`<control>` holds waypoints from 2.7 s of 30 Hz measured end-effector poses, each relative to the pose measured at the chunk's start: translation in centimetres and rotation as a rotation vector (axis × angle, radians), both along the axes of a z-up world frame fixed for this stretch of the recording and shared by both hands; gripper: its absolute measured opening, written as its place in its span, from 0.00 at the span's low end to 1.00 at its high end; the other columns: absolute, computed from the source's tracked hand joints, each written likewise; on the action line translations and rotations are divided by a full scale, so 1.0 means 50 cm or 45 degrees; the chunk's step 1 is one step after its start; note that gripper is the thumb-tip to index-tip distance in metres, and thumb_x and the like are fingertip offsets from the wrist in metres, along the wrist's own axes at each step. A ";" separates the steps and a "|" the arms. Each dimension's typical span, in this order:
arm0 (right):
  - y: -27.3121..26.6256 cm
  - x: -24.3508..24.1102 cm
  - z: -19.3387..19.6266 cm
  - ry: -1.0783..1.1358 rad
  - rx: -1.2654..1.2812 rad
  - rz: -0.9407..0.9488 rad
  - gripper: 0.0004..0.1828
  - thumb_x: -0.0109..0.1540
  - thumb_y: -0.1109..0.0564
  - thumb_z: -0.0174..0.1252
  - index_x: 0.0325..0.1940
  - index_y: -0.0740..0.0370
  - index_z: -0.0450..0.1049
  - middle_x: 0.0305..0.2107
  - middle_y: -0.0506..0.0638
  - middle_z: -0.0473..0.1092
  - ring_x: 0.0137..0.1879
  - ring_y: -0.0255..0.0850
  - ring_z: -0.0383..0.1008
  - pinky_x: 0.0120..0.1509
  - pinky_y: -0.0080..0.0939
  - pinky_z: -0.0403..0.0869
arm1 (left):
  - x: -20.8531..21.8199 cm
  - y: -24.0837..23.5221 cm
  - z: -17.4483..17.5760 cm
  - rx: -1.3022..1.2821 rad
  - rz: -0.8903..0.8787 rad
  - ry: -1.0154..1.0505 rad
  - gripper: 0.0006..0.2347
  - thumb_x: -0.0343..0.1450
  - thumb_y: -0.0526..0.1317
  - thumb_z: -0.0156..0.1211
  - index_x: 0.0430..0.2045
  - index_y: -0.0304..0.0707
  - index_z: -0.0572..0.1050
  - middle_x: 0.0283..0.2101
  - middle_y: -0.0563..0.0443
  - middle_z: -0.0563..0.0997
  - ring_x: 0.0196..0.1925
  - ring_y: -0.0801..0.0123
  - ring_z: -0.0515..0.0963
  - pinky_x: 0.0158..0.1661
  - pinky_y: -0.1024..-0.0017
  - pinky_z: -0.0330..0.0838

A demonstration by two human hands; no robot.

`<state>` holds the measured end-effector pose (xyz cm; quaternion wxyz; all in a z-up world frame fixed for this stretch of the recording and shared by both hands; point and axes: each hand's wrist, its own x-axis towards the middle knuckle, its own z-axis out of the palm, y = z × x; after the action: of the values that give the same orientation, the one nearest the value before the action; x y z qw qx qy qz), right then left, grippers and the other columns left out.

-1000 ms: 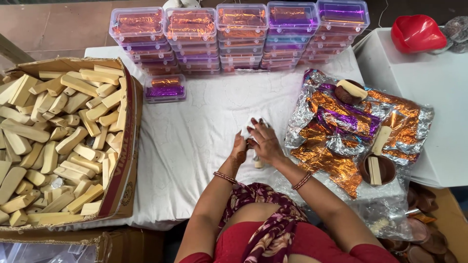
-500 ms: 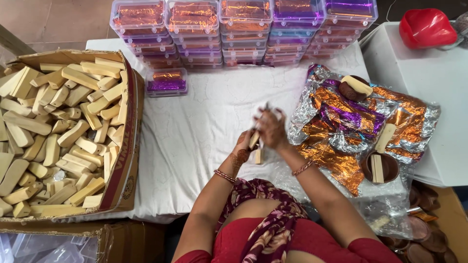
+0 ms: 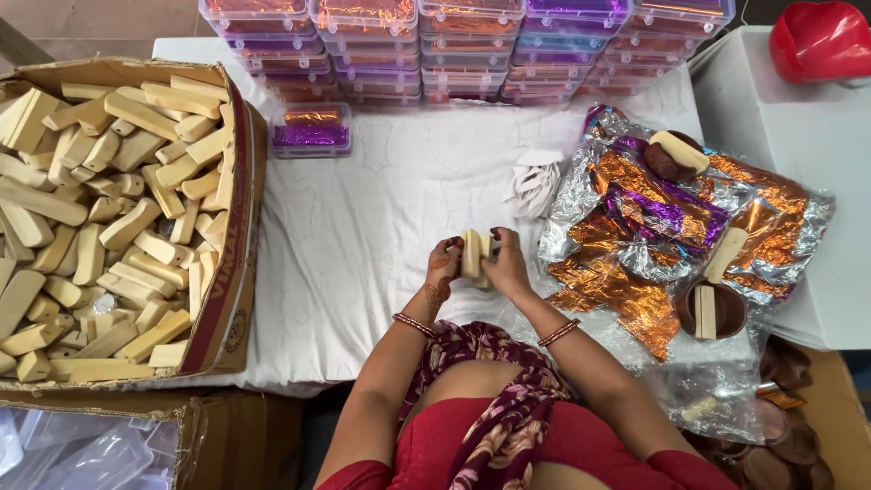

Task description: The person picks wooden block pieces from a large cardboard box, wipes some with a white cloth, wraps pieces in metallic orange and silver foil sheets, and places the wrapped pieces into a clear plastic storage box on the table.

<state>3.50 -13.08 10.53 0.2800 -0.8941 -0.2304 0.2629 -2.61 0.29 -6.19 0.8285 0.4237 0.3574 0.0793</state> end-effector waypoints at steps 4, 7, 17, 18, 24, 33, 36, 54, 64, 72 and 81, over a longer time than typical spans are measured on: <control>-0.005 0.045 -0.177 0.317 0.630 -0.401 0.30 0.61 0.62 0.58 0.67 0.62 0.60 0.60 0.58 0.65 0.60 0.48 0.71 0.62 0.49 0.76 | -0.013 -0.009 0.144 0.136 -0.015 0.123 0.14 0.76 0.36 0.51 0.56 0.30 0.69 0.48 0.41 0.80 0.41 0.64 0.84 0.38 0.65 0.84; 0.007 0.039 -0.132 0.856 1.085 -0.718 0.26 0.65 0.54 0.52 0.66 0.66 0.69 0.54 0.59 0.72 0.57 0.46 0.74 0.60 0.47 0.78 | -0.026 -0.010 0.209 0.358 -0.107 0.243 0.13 0.74 0.33 0.55 0.52 0.29 0.76 0.45 0.39 0.84 0.39 0.63 0.84 0.39 0.67 0.80; 0.018 0.020 -0.029 -0.442 0.156 0.327 0.36 0.49 0.62 0.71 0.62 0.61 0.71 0.57 0.53 0.70 0.62 0.48 0.68 0.70 0.49 0.67 | -0.056 0.029 0.331 1.489 -0.428 0.110 0.43 0.57 0.28 0.69 0.69 0.42 0.54 0.57 0.34 0.71 0.57 0.47 0.73 0.57 0.59 0.71; 0.015 0.022 -0.047 -0.729 0.146 0.546 0.38 0.48 0.62 0.72 0.62 0.61 0.70 0.58 0.53 0.69 0.64 0.49 0.67 0.71 0.51 0.65 | -0.058 0.029 0.345 1.582 -0.551 0.089 0.47 0.56 0.28 0.69 0.72 0.45 0.49 0.57 0.35 0.72 0.59 0.44 0.70 0.61 0.57 0.66; 0.005 0.044 0.014 -0.668 -0.225 0.517 0.45 0.44 0.69 0.69 0.64 0.58 0.63 0.58 0.54 0.67 0.71 0.48 0.62 0.75 0.53 0.56 | -0.046 0.019 0.284 1.777 -0.812 0.196 0.45 0.59 0.31 0.68 0.74 0.49 0.51 0.55 0.43 0.74 0.58 0.50 0.74 0.62 0.59 0.70; -0.028 0.109 -0.030 -0.659 0.103 0.554 0.28 0.54 0.65 0.66 0.59 0.60 0.74 0.58 0.53 0.72 0.64 0.49 0.71 0.75 0.48 0.64 | -0.027 0.039 0.284 1.963 -0.831 0.160 0.31 0.61 0.30 0.65 0.62 0.46 0.68 0.54 0.41 0.72 0.52 0.50 0.75 0.55 0.61 0.72; -0.015 0.089 -0.005 -0.584 -0.002 0.548 0.26 0.55 0.63 0.66 0.58 0.57 0.74 0.59 0.49 0.71 0.66 0.46 0.71 0.76 0.50 0.65 | -0.024 0.051 0.259 2.093 -0.746 0.165 0.23 0.66 0.29 0.59 0.57 0.44 0.73 0.55 0.44 0.75 0.55 0.53 0.76 0.57 0.63 0.73; -0.337 -0.116 -0.076 -0.721 0.484 0.035 0.16 0.63 0.61 0.64 0.55 0.61 0.75 0.64 0.58 0.63 0.47 0.40 0.78 0.49 0.37 0.83 | -0.016 0.070 0.337 2.464 0.112 0.008 0.25 0.73 0.39 0.61 0.68 0.46 0.65 0.62 0.38 0.75 0.61 0.50 0.75 0.59 0.53 0.69; -0.417 -0.122 -0.052 -0.775 0.394 -0.132 0.16 0.59 0.59 0.63 0.50 0.64 0.76 0.60 0.62 0.65 0.50 0.53 0.79 0.51 0.46 0.79 | -0.046 0.033 0.182 2.485 -0.646 0.479 0.29 0.71 0.33 0.44 0.72 0.51 0.55 0.68 0.43 0.64 0.66 0.52 0.64 0.58 0.48 0.63; -0.559 -0.134 -0.053 -0.655 0.299 0.315 0.14 0.58 0.61 0.62 0.48 0.59 0.77 0.48 0.50 0.75 0.50 0.46 0.79 0.55 0.46 0.80 | 0.001 0.023 0.239 2.468 -0.800 0.638 0.32 0.71 0.47 0.60 0.71 0.50 0.54 0.66 0.45 0.65 0.67 0.55 0.64 0.59 0.40 0.61; -0.651 -0.128 0.030 -1.135 0.246 0.619 0.20 0.51 0.58 0.64 0.46 0.60 0.76 0.43 0.55 0.74 0.48 0.45 0.74 0.51 0.46 0.70 | 0.009 -0.314 0.382 1.778 -1.200 -0.070 0.28 0.67 0.64 0.55 0.58 0.52 0.74 0.63 0.51 0.76 0.67 0.64 0.71 0.72 0.63 0.62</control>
<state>-2.89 -45.62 12.05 0.1667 -0.8100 -0.5516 -0.1084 -2.14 -15.40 12.92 0.3307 0.9417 -0.0083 -0.0618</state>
